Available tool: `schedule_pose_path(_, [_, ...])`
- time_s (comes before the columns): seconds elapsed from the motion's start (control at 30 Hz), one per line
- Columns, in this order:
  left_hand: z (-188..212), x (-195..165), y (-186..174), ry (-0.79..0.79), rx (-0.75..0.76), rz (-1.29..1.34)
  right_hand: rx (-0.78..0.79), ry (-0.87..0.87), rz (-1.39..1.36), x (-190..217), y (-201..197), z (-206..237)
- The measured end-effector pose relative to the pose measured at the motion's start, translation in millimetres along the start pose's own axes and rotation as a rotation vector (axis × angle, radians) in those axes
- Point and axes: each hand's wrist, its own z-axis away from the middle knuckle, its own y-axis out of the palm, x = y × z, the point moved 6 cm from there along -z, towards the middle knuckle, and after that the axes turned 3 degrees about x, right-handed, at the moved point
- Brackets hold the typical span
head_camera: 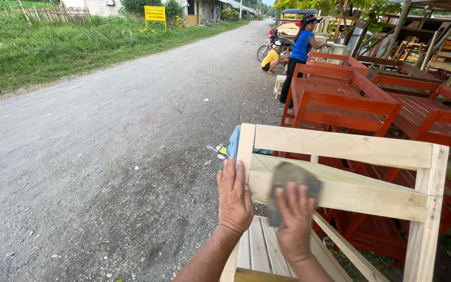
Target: The person sands the surface of a wooden chair using a sanding block. They work across the seat slats and then move to the backrest and side rails, smoothing the wood by hand.
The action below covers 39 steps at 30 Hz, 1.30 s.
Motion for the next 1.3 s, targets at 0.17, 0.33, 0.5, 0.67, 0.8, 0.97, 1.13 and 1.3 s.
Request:
schedule_pose_path(0.17, [6.0, 26.5, 3.6, -0.23, -0.079, 0.068, 0.237, -0.334, 0.131, 13.6, 4.3, -0.6])
schedule_pose_path(0.33, [6.0, 40.5, 10.2, -0.235, -0.137, 0.207, 0.014, -0.175, 0.079, -39.4, -45.9, 13.5])
schedule_pose_path(0.5, [10.2, 58.6, 17.5, -0.34, -0.155, 0.475, 0.024, -0.249, 0.083, 15.7, -0.2, 8.1])
schedule_pose_path(0.67, [15.7, 69.9, 22.8, -0.469, -0.134, 0.459, 0.144, -0.377, 0.068, 26.2, -0.7, -1.8])
schedule_pose_path(0.8, [14.2, 65.5, 20.2, -0.398, -0.195, 0.392, 0.034, -0.36, 0.053, -1.0, -39.5, 2.1])
schedule_pose_path(0.97, [13.8, 64.8, 19.3, -0.401, -0.2, 0.4, 0.048, -0.338, 0.091, 33.7, -6.0, -3.9])
schedule_pose_path(1.13, [12.1, 59.4, 13.8, -0.298, -0.202, 0.372, 0.216, -0.401, 0.068, 39.8, 7.8, -8.0])
schedule_pose_path(1.3, [10.3, 58.3, 11.7, -0.297, -0.221, 0.355, 0.13, -0.251, 0.035, 10.5, -25.5, 1.0])
